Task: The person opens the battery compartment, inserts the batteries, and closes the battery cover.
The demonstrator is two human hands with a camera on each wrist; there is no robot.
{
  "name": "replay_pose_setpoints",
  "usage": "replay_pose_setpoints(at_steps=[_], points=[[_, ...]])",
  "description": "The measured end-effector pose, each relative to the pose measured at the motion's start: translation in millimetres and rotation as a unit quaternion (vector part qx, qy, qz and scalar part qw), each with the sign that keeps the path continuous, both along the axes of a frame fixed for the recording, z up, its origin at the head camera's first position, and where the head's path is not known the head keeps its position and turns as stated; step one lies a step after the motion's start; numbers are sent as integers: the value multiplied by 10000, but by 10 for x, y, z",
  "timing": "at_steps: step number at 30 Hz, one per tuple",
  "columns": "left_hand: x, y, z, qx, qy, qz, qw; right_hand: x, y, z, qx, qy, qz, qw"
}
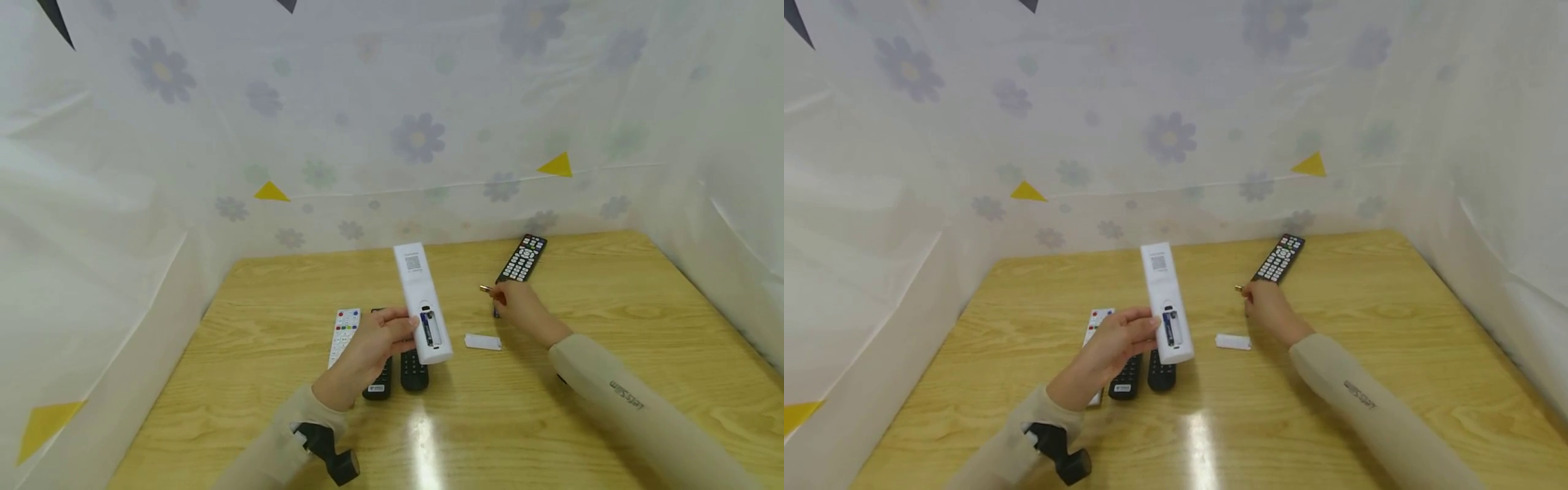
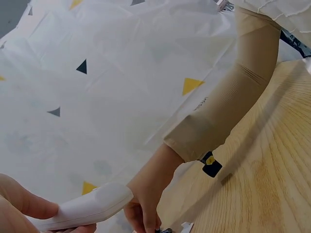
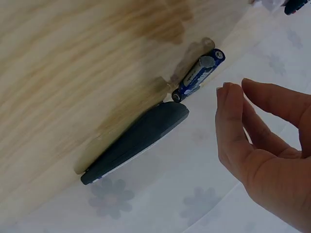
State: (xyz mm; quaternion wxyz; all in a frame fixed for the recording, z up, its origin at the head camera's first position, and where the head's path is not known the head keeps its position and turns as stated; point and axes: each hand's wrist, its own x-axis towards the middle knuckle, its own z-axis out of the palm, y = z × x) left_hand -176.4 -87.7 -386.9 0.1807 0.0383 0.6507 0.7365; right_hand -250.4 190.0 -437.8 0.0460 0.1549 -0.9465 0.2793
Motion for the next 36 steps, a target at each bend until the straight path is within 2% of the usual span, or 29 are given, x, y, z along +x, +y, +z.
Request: replay_pose_setpoints(at_steps=[5,9,12,15,22,27,32,36], points=[[6,22,1,54,-28,33,10000,-99,-90,-65,473,-157,-50,9987],[21,34,-3,93,-46,29,9999,-106,-170,-89,706,-376,-256,9965],[30,41,3,130,-22,22,9999,-91,-223,-86,751,-399,-345,9958],[32,47,14,169,9,24,9999,-69,-255,-53,661,-241,-370,9968],[52,41,39,169,6,-36,9999,59,-283,84,-347,89,-382,9986],[66,43,60,230,-51,-26,9997,205,-325,213,-1166,464,-160,9920],[73,52,83,273,-142,11,9995,441,-384,348,-1944,1071,243,9747],[80,57,89,260,-161,23,9995,663,-439,433,-2508,1871,708,9472]])
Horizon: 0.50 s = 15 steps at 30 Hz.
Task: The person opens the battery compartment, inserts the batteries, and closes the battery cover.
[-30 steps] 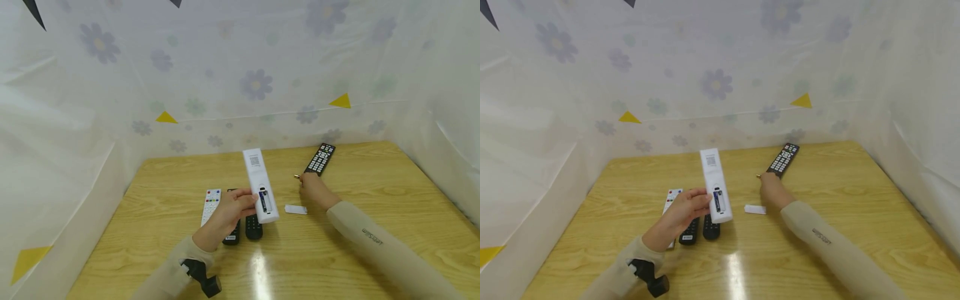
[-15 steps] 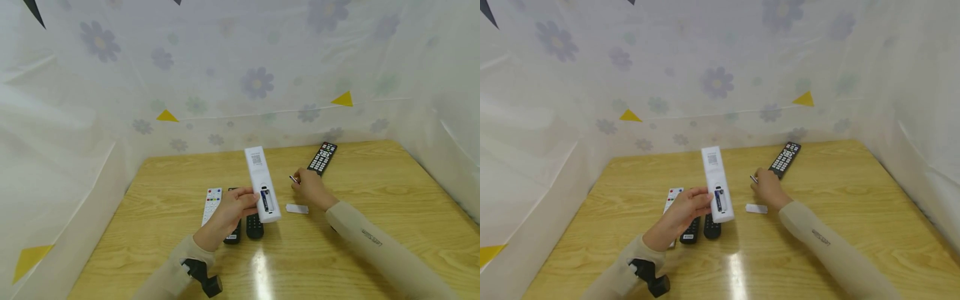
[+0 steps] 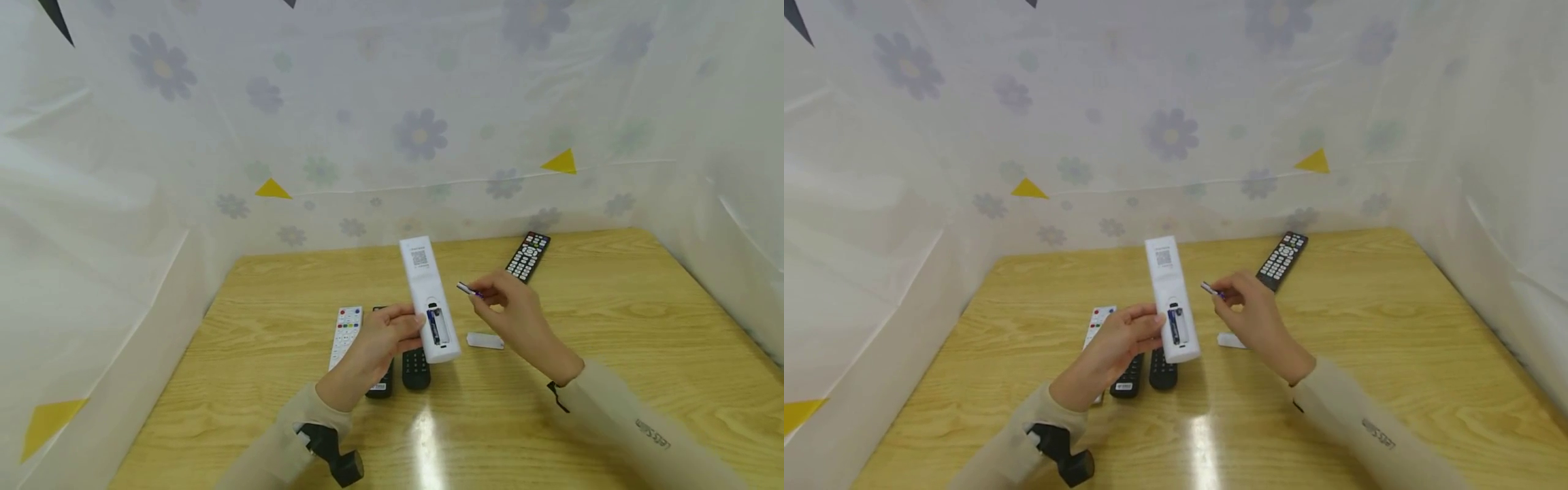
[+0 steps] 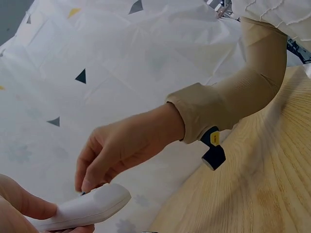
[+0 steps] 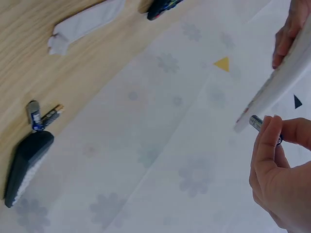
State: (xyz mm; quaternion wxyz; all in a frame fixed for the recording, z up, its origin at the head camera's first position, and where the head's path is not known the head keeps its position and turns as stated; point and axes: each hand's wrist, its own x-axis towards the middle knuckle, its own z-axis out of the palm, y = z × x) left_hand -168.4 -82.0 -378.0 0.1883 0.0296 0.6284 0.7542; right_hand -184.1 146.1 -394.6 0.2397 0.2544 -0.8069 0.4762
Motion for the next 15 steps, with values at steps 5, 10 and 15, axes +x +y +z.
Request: replay_pose_setpoints(at_steps=[5,10,15], points=[[2,4,10,-13,64,-23,10000,244,-111,84,-355,984,374,9938],[0,5,12,-18,184,-43,9998,401,-213,108,-314,1250,681,9893],[-15,17,2,25,175,-7,9998,461,-292,93,-283,1194,831,9890]])
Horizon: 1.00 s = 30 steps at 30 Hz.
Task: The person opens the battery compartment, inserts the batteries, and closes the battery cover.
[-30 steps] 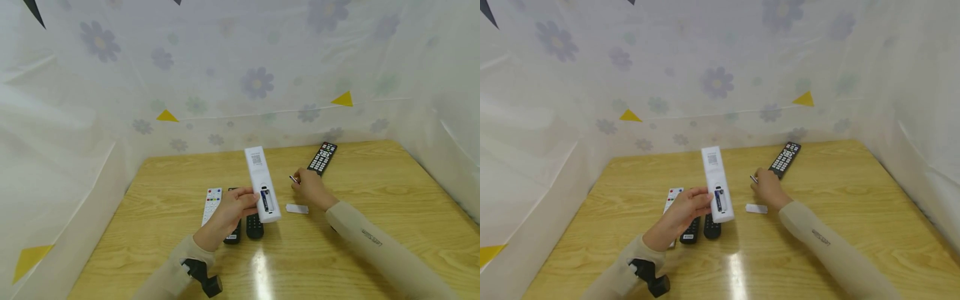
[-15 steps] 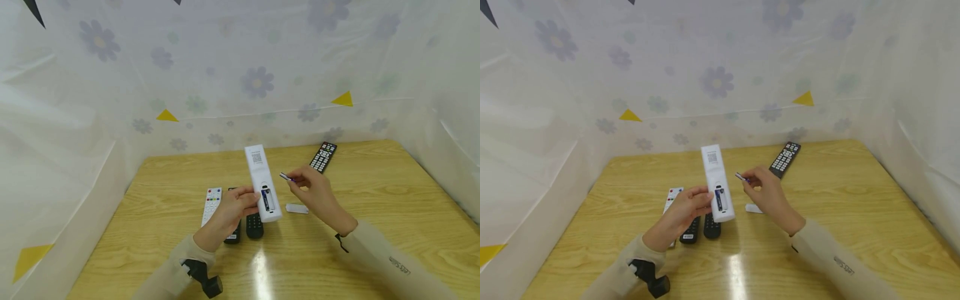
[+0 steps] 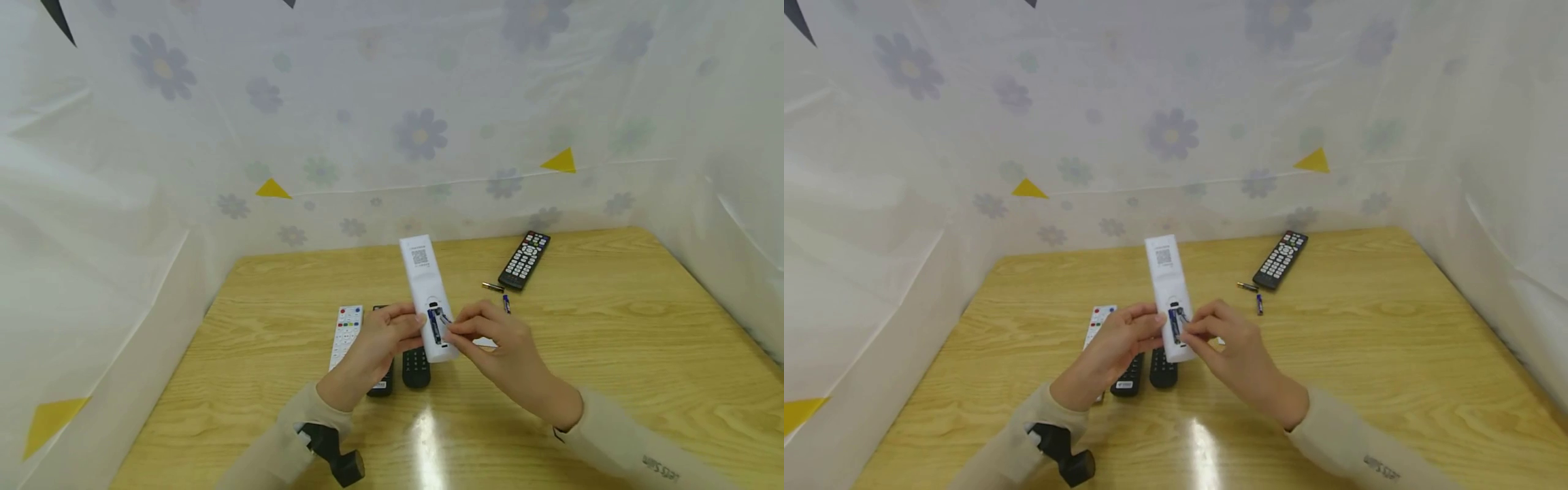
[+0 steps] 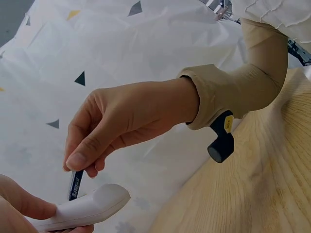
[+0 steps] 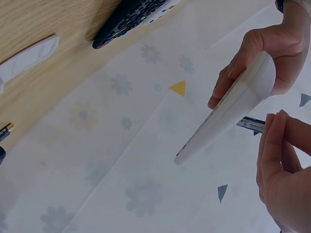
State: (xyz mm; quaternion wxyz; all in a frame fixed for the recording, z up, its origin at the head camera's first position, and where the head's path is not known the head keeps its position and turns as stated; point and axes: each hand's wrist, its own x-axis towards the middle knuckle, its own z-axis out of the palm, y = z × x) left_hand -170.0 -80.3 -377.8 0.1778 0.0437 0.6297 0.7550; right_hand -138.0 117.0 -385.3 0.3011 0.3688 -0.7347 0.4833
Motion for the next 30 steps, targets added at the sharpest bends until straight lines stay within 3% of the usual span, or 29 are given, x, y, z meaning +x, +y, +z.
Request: replay_pose_setpoints(at_steps=[9,16,19,22,26,30], points=[[36,-5,-1,-8,-38,-65,10000,71,-68,-19,837,420,-400,9948],[41,-3,-17,40,-86,-210,9997,86,-69,14,1083,-60,-628,9921],[36,-6,-12,28,-84,-177,9998,67,-50,12,1118,-512,-823,9890],[32,-15,-2,6,-96,-170,9998,52,-29,13,1111,-1329,-817,9815],[25,-25,10,-8,-100,-213,9997,37,-16,29,882,-2611,-551,9597],[22,-31,21,-13,-70,-233,9997,22,-15,60,556,-3260,-375,9430]])
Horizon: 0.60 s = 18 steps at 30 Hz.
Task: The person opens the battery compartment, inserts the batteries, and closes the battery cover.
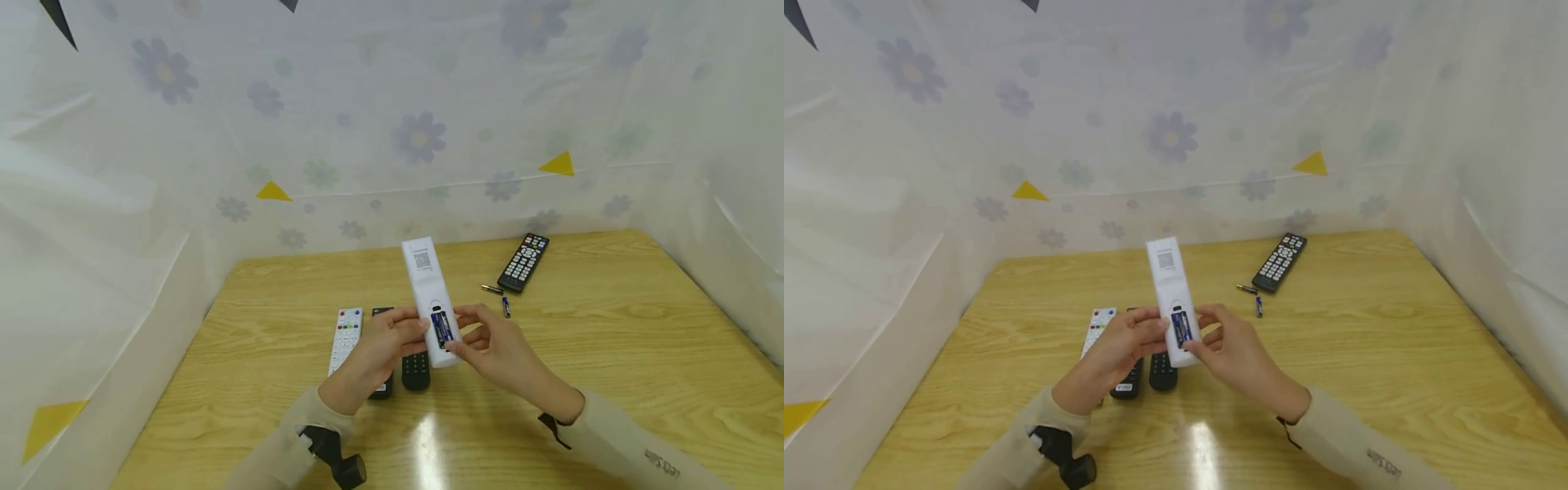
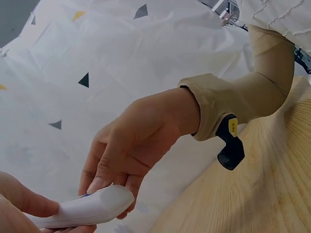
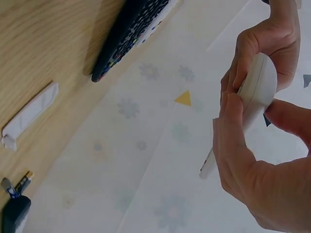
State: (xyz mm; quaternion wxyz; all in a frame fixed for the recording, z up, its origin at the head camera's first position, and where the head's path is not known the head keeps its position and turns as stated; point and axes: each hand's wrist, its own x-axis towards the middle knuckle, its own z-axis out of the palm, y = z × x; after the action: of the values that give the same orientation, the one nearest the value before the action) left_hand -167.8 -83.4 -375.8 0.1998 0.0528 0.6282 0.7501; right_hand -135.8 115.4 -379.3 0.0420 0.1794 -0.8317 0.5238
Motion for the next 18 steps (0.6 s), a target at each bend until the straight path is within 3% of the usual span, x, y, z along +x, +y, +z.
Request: replay_pose_setpoints(at_steps=[4,7,10,14,18], points=[[10,8,6,26,-32,8,10000,-24,11,23,-513,-549,93,9971],[23,21,5,63,-91,53,9999,-59,19,17,-944,-1095,79,9895],[30,29,2,64,-77,70,9999,-80,25,-2,-1210,-1364,57,9832],[22,16,-8,68,7,42,10000,-85,56,-27,-1150,-1201,258,9857],[2,-23,-29,27,34,62,10000,-128,158,-53,-586,-552,422,9959]])
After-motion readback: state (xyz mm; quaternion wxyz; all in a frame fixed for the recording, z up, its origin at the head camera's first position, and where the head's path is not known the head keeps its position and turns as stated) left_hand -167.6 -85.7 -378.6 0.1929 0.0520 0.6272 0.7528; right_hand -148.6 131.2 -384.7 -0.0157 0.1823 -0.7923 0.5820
